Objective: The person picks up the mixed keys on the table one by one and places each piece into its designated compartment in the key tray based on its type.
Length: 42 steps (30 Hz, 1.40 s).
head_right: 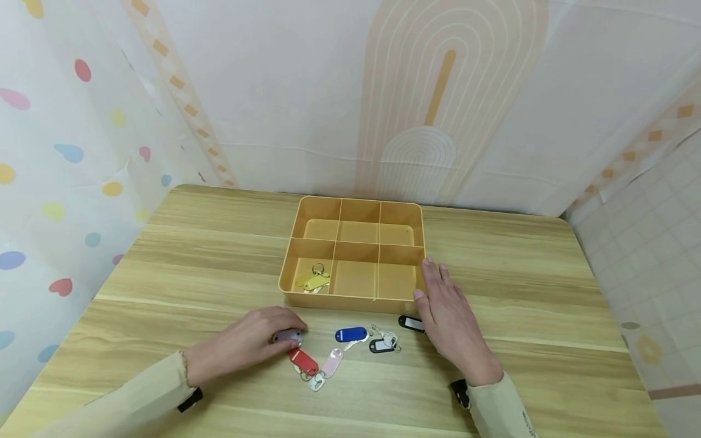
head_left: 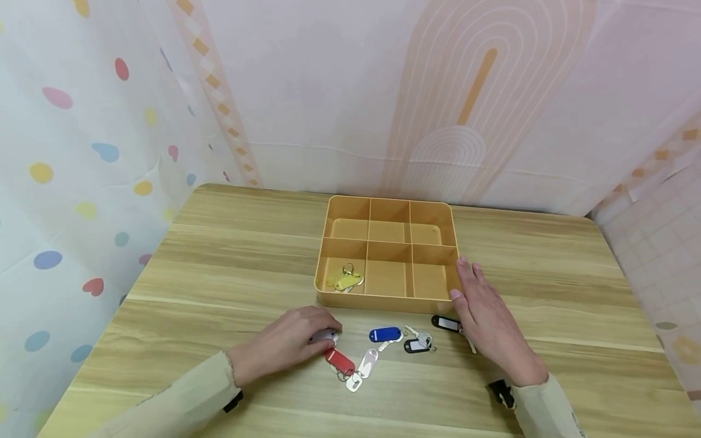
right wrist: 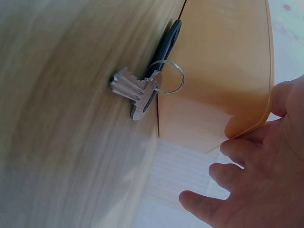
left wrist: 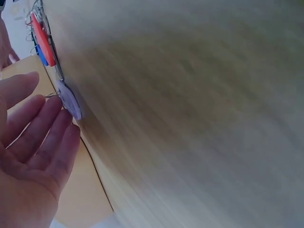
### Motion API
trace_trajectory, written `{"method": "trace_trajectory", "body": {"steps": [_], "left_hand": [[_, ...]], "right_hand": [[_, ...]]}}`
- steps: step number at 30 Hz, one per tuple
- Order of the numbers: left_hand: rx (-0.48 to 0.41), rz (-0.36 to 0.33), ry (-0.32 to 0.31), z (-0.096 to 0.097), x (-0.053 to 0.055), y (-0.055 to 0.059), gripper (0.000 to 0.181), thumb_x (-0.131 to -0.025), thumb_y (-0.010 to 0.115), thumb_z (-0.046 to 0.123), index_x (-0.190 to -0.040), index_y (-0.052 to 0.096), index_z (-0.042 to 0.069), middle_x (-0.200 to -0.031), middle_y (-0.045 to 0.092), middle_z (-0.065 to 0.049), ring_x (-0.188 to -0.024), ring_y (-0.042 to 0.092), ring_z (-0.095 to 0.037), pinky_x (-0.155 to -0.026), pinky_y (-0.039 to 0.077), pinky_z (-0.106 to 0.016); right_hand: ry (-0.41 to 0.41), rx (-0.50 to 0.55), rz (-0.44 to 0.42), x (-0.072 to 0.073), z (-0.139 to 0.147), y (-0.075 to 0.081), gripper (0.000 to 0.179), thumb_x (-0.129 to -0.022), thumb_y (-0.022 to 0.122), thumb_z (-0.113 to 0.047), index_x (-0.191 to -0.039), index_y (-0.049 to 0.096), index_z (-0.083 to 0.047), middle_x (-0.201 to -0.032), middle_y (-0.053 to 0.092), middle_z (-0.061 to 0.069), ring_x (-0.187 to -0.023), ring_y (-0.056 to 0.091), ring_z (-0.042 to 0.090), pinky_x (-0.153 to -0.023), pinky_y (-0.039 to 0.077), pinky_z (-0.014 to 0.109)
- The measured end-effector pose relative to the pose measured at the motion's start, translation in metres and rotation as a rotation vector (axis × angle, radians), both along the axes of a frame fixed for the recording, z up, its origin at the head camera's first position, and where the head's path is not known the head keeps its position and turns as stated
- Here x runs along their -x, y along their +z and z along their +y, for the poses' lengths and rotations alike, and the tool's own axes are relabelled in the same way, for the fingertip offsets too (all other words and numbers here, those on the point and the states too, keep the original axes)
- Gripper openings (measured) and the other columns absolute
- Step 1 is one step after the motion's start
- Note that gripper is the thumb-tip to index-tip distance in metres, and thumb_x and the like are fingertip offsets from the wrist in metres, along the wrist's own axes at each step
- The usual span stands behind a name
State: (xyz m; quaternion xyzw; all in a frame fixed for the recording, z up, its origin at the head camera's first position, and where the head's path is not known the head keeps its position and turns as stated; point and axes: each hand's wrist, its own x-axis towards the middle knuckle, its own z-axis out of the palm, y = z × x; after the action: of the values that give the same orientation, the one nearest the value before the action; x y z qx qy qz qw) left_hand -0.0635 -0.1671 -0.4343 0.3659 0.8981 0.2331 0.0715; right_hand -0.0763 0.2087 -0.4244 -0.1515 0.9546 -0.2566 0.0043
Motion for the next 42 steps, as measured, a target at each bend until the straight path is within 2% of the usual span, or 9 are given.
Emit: {"method": "trace_trajectory", "body": {"steps": [6, 11, 16, 22, 34, 42], "left_hand": [[0.007, 0.004, -0.035, 0.002, 0.004, -0.003, 0.015, -0.098, 0.072, 0.014, -0.113, 0.077, 0.011, -0.111, 0.073, 0.002, -0.102, 0.067, -0.011, -0.092, 0.058, -0.034], [-0.002, 0.043, -0.044, 0.004, 0.005, -0.005, 0.01, -0.096, 0.075, 0.011, -0.105, 0.078, 0.013, -0.104, 0.074, 0.005, -0.096, 0.067, -0.008, -0.087, 0.059, -0.03], [-0.024, 0.083, -0.052, 0.005, 0.005, -0.006, 0.01, -0.093, 0.077, 0.007, -0.101, 0.078, 0.014, -0.101, 0.074, 0.005, -0.094, 0.067, -0.007, -0.085, 0.059, -0.029], [-0.038, 0.098, -0.061, 0.004, 0.005, -0.006, 0.011, -0.093, 0.076, 0.006, -0.1, 0.078, 0.014, -0.1, 0.074, 0.005, -0.094, 0.068, -0.008, -0.085, 0.059, -0.029], [-0.099, 0.147, -0.062, 0.002, 0.0, 0.0, 0.012, -0.091, 0.076, 0.003, -0.098, 0.078, 0.013, -0.1, 0.075, 0.005, -0.094, 0.069, -0.008, -0.085, 0.059, -0.027], [-0.107, 0.188, -0.06, 0.004, -0.004, 0.007, 0.012, -0.091, 0.077, 0.003, -0.099, 0.077, 0.012, -0.102, 0.075, 0.004, -0.096, 0.07, -0.01, -0.087, 0.06, -0.029]], "right_hand": [[0.004, -0.001, -0.002, 0.0, 0.0, 0.0, 0.063, -0.115, 0.029, -0.037, -0.165, 0.012, -0.002, -0.171, 0.015, 0.016, -0.156, 0.013, 0.043, -0.12, 0.021, 0.068], [0.005, 0.001, -0.007, -0.001, -0.001, 0.0, 0.063, -0.115, 0.029, -0.037, -0.166, 0.012, -0.003, -0.171, 0.015, 0.016, -0.156, 0.013, 0.042, -0.12, 0.02, 0.068], [0.005, 0.007, -0.006, -0.001, -0.001, -0.001, 0.063, -0.115, 0.03, -0.037, -0.166, 0.012, -0.004, -0.171, 0.014, 0.014, -0.157, 0.013, 0.041, -0.12, 0.02, 0.069], [0.006, 0.012, -0.005, -0.001, -0.001, 0.0, 0.063, -0.115, 0.03, -0.036, -0.165, 0.013, -0.003, -0.171, 0.015, 0.015, -0.156, 0.013, 0.042, -0.119, 0.021, 0.069], [0.004, 0.013, -0.001, -0.001, 0.0, 0.001, 0.063, -0.115, 0.029, -0.036, -0.165, 0.012, -0.001, -0.171, 0.015, 0.017, -0.156, 0.013, 0.043, -0.12, 0.02, 0.067], [-0.001, 0.015, -0.012, 0.0, 0.0, 0.0, 0.064, -0.115, 0.029, -0.037, -0.165, 0.012, -0.002, -0.171, 0.015, 0.016, -0.156, 0.013, 0.042, -0.12, 0.02, 0.067]]}}
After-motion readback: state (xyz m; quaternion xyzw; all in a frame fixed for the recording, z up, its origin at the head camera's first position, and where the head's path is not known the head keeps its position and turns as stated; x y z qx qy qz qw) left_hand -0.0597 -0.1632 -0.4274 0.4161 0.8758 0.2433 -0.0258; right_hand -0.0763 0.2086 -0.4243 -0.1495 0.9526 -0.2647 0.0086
